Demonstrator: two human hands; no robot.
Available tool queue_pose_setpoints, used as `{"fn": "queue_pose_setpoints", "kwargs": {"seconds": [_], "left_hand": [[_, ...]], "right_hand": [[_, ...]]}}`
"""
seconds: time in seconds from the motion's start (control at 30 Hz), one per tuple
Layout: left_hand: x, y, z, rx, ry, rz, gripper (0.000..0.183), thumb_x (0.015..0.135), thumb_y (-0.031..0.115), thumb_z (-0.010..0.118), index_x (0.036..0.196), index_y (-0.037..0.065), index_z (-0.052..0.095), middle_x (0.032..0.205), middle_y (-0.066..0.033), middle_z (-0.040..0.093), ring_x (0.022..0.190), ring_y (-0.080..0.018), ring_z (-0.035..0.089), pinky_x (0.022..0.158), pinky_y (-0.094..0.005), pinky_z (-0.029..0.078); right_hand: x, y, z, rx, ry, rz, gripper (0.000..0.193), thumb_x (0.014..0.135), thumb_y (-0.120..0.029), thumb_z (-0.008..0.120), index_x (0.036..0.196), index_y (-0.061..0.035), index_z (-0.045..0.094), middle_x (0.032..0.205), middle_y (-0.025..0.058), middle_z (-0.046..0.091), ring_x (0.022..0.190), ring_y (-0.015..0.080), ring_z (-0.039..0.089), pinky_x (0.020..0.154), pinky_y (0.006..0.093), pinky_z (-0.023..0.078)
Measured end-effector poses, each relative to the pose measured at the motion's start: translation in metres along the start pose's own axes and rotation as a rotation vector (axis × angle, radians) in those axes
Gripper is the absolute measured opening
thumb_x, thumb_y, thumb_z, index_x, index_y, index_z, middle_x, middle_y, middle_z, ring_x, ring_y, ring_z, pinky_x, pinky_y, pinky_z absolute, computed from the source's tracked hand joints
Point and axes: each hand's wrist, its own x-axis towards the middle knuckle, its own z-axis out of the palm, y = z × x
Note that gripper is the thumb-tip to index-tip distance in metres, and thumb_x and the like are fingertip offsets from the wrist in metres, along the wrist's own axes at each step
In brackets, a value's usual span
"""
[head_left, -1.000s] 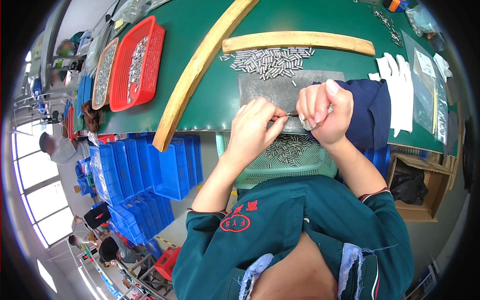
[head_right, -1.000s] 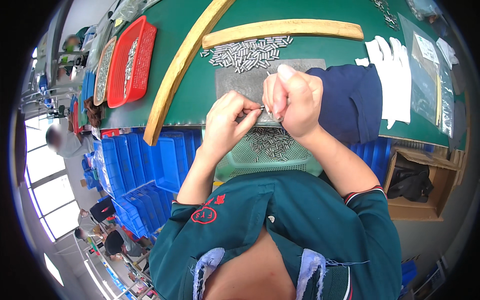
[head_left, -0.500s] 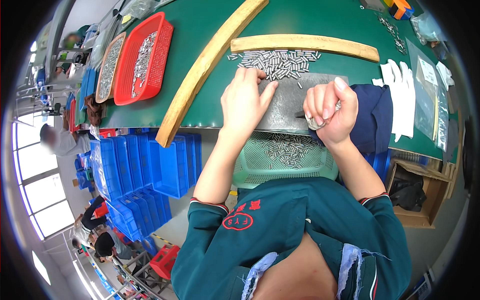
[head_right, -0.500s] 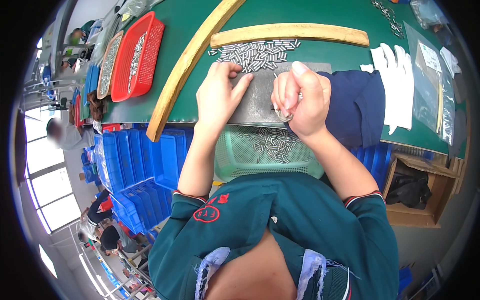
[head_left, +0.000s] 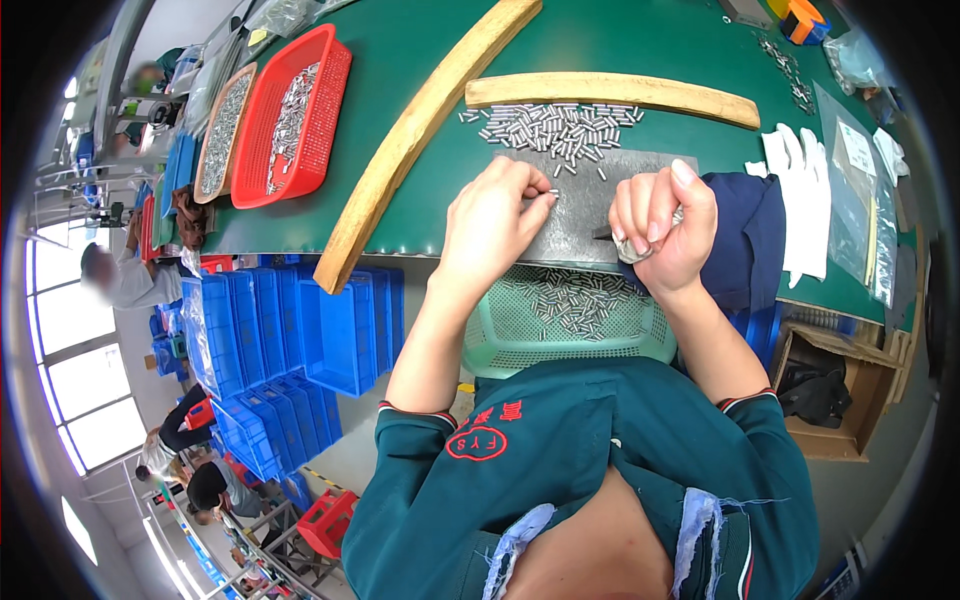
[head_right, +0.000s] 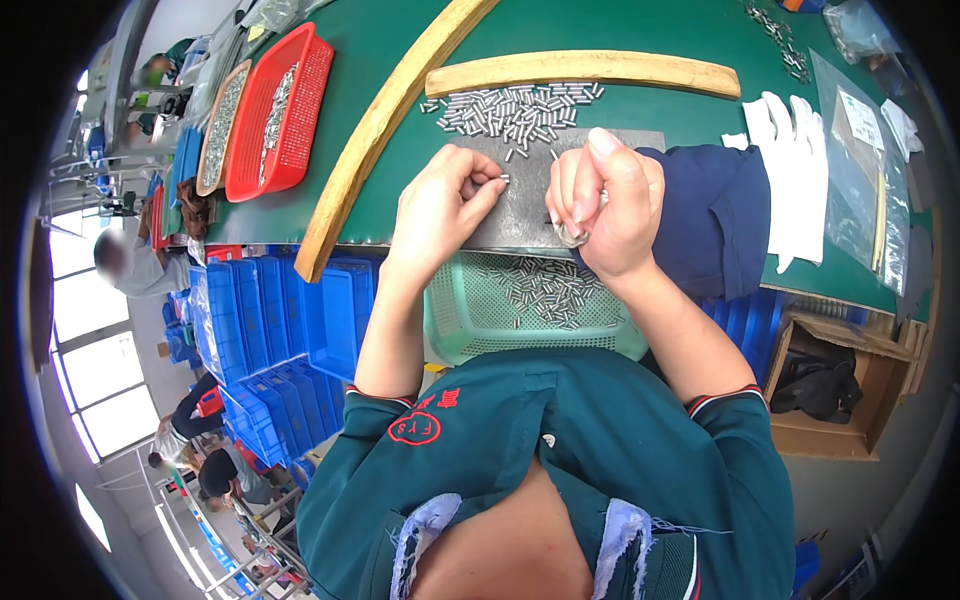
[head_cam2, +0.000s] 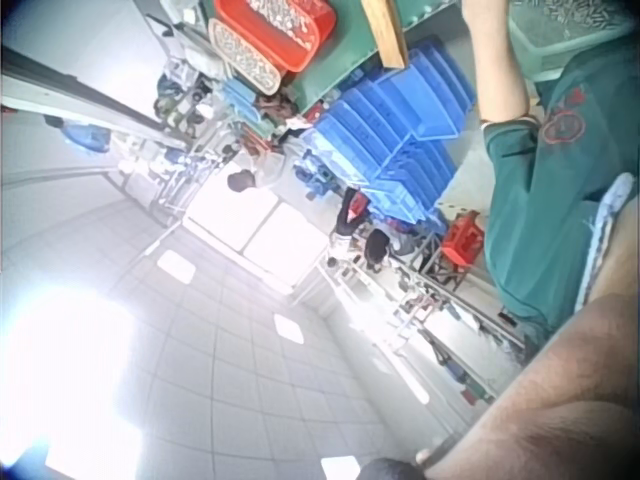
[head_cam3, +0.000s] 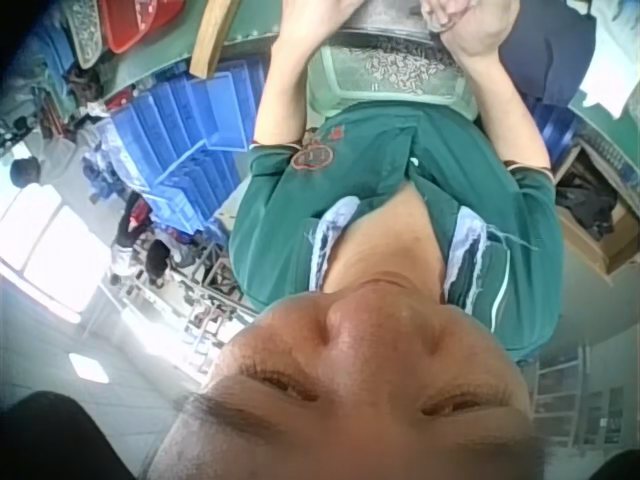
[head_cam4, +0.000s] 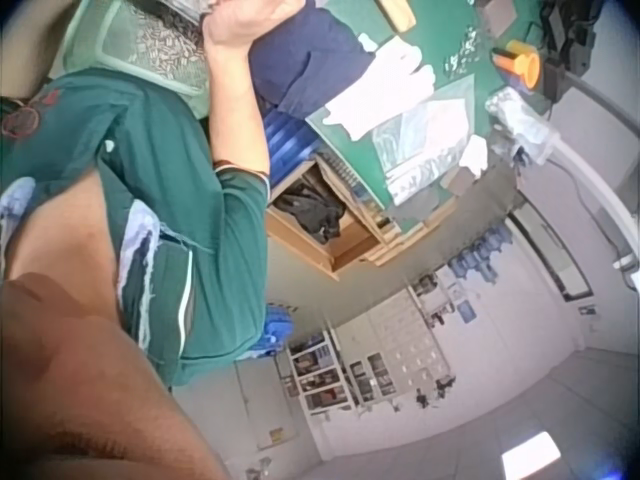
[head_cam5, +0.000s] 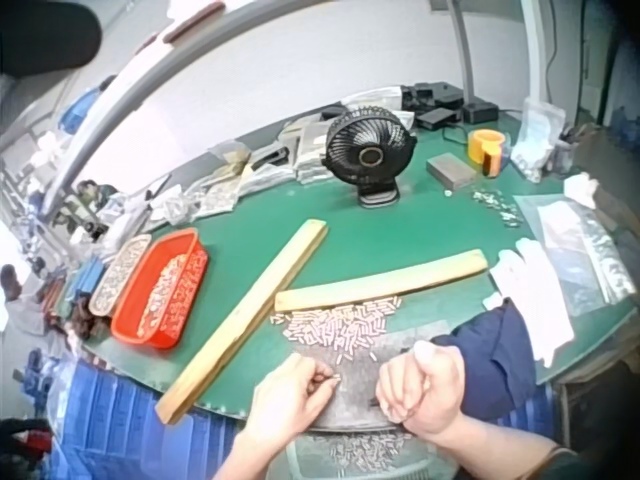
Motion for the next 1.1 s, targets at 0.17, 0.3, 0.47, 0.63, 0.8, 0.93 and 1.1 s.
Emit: {"fn": "queue_pose_setpoints", "kwargs": {"seconds": [0.17, 0.3, 0.47, 0.63, 0.8, 0.93, 1.1], "left_hand": [[-0.017, 0.014, 0.012, -0.058, -0.053, 0.108, 0.011, 0.074, 0.011, 0.068, 0.079, 0.005, 0.062, 0.071, -0.0041, 0.055, 0.059, -0.0137, 0.055, 0.056, -0.0263, 0.045], [-0.020, 0.015, 0.015, -0.093, -0.029, 0.107, 0.010, 0.073, 0.011, 0.069, 0.077, 0.005, 0.062, 0.068, -0.0043, 0.054, 0.055, -0.0144, 0.053, 0.053, -0.0272, 0.043], [-0.020, 0.010, 0.018, -0.096, 0.000, 0.150, 0.011, 0.072, 0.010, 0.070, 0.075, 0.004, 0.061, 0.067, -0.0043, 0.053, 0.054, -0.0148, 0.053, 0.053, -0.0277, 0.043], [-0.022, 0.011, 0.018, -0.063, 0.018, 0.191, 0.011, 0.072, 0.010, 0.069, 0.075, 0.004, 0.060, 0.067, -0.0049, 0.052, 0.055, -0.0163, 0.053, 0.053, -0.0283, 0.043], [-0.020, 0.010, 0.017, -0.097, -0.012, 0.203, 0.011, 0.073, 0.010, 0.069, 0.075, 0.004, 0.060, 0.068, -0.0055, 0.052, 0.056, -0.0167, 0.053, 0.053, -0.0290, 0.043], [-0.021, 0.008, 0.017, -0.126, -0.022, 0.194, 0.010, 0.073, 0.009, 0.069, 0.076, 0.003, 0.061, 0.069, -0.0057, 0.052, 0.056, -0.0159, 0.053, 0.053, -0.0284, 0.043], [-0.020, 0.009, 0.017, -0.137, -0.023, 0.186, 0.011, 0.073, 0.009, 0.069, 0.077, 0.003, 0.061, 0.069, -0.0057, 0.052, 0.056, -0.0156, 0.053, 0.053, -0.0276, 0.043]], "right_hand": [[0.000, 0.000, 0.000, -0.014, 0.008, -0.010, 0.049, 0.092, -0.022, 0.034, 0.045, -0.0076, 0.036, 0.039, 0.0057, 0.036, 0.033, 0.0121, 0.032, 0.039, 0.0271, 0.033], [0.000, 0.000, 0.000, 0.004, 0.003, -0.014, 0.049, 0.091, -0.021, 0.034, 0.044, -0.0078, 0.035, 0.038, 0.0059, 0.036, 0.033, 0.0124, 0.032, 0.039, 0.0273, 0.033], [0.001, 0.001, -0.001, 0.017, 0.003, -0.025, 0.049, 0.091, -0.022, 0.033, 0.044, -0.0080, 0.034, 0.038, 0.0058, 0.035, 0.033, 0.0125, 0.032, 0.038, 0.0274, 0.033], [-0.004, 0.000, 0.004, -0.186, -0.165, -0.106, 0.048, 0.090, -0.016, 0.037, 0.044, -0.0048, 0.037, 0.039, 0.0056, 0.038, 0.035, 0.0123, 0.035, 0.039, 0.0268, 0.030], [0.000, 0.001, 0.004, -0.185, -0.066, -0.039, 0.048, 0.090, -0.016, 0.038, 0.043, -0.0046, 0.037, 0.039, 0.0056, 0.038, 0.035, 0.0130, 0.036, 0.039, 0.0271, 0.030], [0.000, 0.001, 0.001, -0.053, 0.011, -0.044, 0.049, 0.090, -0.021, 0.034, 0.043, -0.0075, 0.033, 0.038, 0.0063, 0.036, 0.033, 0.0129, 0.031, 0.038, 0.0276, 0.032], [0.001, 0.001, -0.001, 0.024, 0.028, -0.043, 0.048, 0.090, -0.020, 0.035, 0.044, -0.0070, 0.034, 0.039, 0.0064, 0.037, 0.034, 0.0132, 0.032, 0.038, 0.0279, 0.032]]}}
